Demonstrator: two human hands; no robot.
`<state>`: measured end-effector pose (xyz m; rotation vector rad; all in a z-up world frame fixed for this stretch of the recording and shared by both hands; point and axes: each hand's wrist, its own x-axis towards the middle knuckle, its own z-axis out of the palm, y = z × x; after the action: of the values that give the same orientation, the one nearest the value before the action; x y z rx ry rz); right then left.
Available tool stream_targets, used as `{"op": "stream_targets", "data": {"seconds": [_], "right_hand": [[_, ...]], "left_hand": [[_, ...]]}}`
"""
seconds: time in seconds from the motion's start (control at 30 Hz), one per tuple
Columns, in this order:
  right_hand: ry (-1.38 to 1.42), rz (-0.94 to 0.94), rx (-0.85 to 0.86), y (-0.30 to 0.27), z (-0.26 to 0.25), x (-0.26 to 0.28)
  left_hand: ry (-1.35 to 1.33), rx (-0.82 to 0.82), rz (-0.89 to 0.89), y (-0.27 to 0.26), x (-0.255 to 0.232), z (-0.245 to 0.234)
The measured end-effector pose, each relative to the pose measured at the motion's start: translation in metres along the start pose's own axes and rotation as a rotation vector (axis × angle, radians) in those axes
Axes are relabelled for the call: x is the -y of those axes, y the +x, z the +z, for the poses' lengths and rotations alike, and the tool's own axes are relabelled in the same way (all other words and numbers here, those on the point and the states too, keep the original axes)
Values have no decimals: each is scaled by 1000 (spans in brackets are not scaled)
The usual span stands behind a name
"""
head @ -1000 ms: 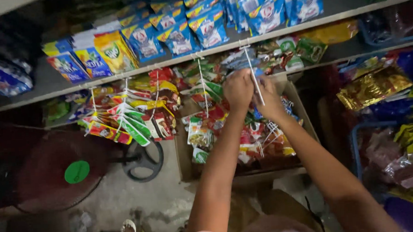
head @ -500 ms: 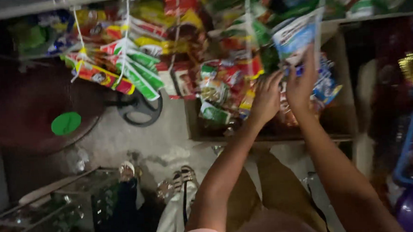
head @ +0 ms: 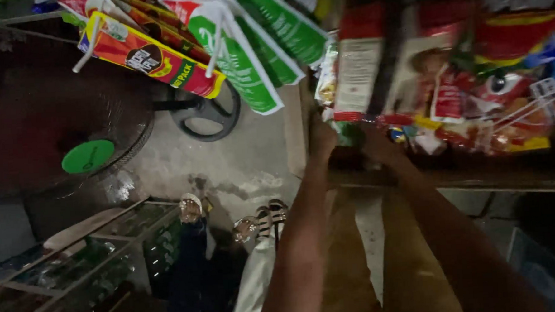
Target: The person organizes various snack packets in a small store. They repeatedly pick up packets from a cardboard box on the floor and hang them on a wire rack attached to the shelf. The person handles multiple types of snack packets, including green, red, and yellow packages, arranging them in rows.
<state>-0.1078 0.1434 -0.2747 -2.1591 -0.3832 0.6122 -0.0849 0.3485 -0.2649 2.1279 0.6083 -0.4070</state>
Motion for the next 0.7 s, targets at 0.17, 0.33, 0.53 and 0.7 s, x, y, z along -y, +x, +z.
{"op": "stream_targets", "data": {"seconds": [0.17, 0.33, 0.53, 0.7], "right_hand": [[-139, -7, -91, 10, 16, -18], [-161, -23, -175, 6, -19, 18], [-181, 444, -220, -9, -35, 62], [210, 20, -514, -65, -94, 101]], "left_hand": [[135, -173, 173, 7, -4, 22], [208, -236, 110, -14, -40, 5], [133, 188, 558, -52, -58, -8], [150, 183, 619, -82, -99, -31]]}}
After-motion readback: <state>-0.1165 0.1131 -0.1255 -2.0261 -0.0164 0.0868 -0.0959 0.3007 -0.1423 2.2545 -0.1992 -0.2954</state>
